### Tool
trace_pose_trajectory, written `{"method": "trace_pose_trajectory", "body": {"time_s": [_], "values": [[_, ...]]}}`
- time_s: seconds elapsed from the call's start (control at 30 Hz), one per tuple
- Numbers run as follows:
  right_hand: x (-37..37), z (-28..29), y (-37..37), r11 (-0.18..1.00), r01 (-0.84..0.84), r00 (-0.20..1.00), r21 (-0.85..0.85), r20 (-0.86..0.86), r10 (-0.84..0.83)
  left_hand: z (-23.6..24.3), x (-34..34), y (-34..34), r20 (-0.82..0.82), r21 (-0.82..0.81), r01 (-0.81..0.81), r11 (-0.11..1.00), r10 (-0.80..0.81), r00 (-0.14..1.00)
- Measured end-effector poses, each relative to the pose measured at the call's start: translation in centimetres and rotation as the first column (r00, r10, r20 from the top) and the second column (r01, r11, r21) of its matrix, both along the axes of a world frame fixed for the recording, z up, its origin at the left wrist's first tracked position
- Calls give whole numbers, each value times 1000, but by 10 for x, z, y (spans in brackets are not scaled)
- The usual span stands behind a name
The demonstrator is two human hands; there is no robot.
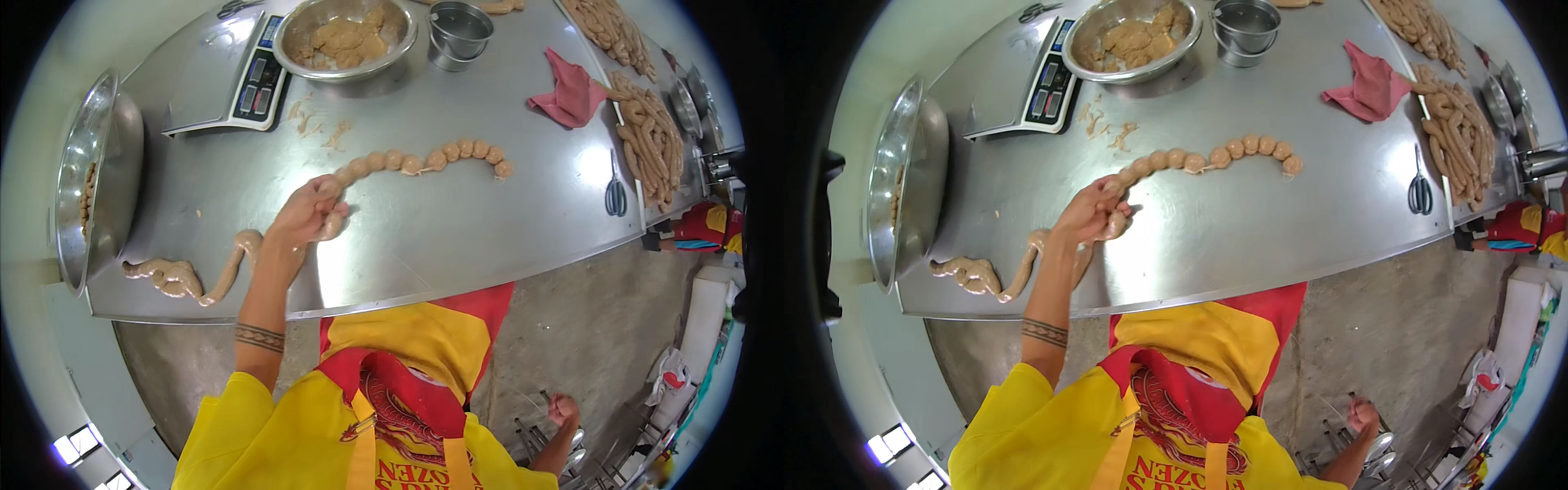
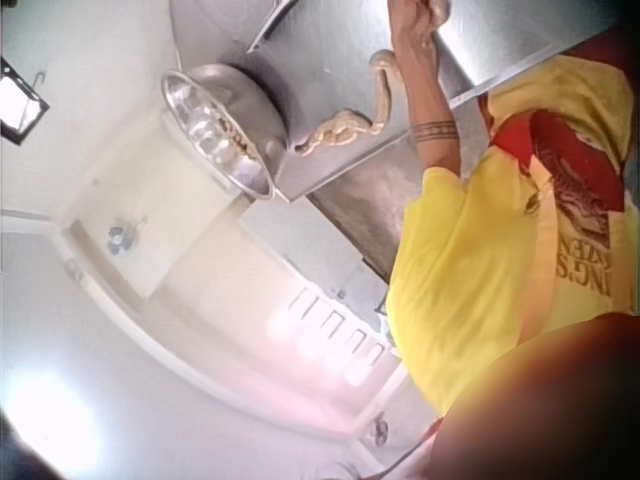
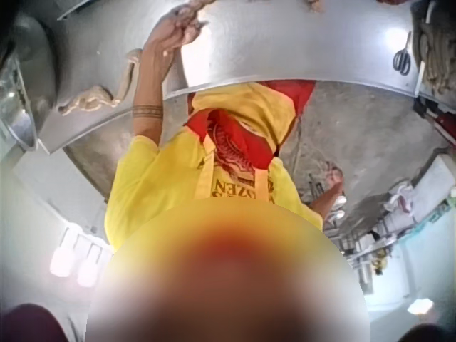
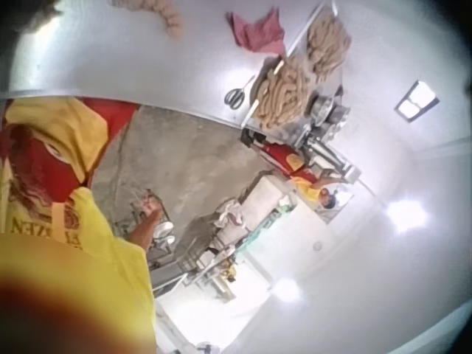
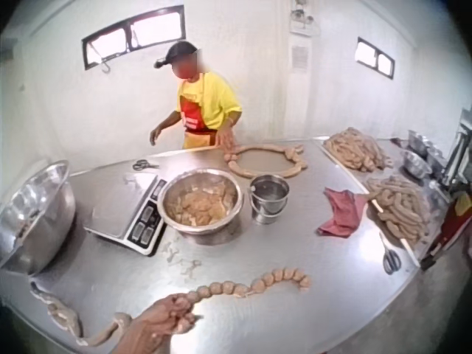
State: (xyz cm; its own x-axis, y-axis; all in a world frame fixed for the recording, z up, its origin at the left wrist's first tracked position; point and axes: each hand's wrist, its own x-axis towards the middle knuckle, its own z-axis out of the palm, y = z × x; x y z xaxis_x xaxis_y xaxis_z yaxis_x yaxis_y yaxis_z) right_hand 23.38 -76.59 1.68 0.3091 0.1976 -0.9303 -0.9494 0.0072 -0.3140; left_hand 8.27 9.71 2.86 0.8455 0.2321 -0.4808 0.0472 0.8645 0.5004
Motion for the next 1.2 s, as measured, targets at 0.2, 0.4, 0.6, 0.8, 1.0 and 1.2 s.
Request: {"method": "trace_pose_trajectory", "body": {"time_s": [0.2, 0.4, 0.6, 0.8, 1.0, 1.2], "values": [[94, 12, 109, 771, 465, 563, 435, 526, -637, 26, -25, -19, -493, 476, 294, 829, -26, 869], [184, 68, 304, 931, -357, 767, 68, 590, 251, 40, -32, -29, -473, 413, 341, 844, -121, 873], [127, 121, 254, 700, -470, 626, -538, 356, 694, 30, -26, -22, -324, 277, 305, 911, -210, 923], [32, 81, 135, 587, -806, 591, 77, 145, 793, 21, -24, -10, -235, 212, 360, 908, -310, 921], [27, 23, 40, 801, 112, 965, 589, 128, -229, 16, -28, -11, -435, 400, 339, 852, -149, 888], [210, 0, 233, 865, 327, 562, 380, 658, -501, 33, -48, -39, -506, 519, 388, 762, -93, 858]]}}
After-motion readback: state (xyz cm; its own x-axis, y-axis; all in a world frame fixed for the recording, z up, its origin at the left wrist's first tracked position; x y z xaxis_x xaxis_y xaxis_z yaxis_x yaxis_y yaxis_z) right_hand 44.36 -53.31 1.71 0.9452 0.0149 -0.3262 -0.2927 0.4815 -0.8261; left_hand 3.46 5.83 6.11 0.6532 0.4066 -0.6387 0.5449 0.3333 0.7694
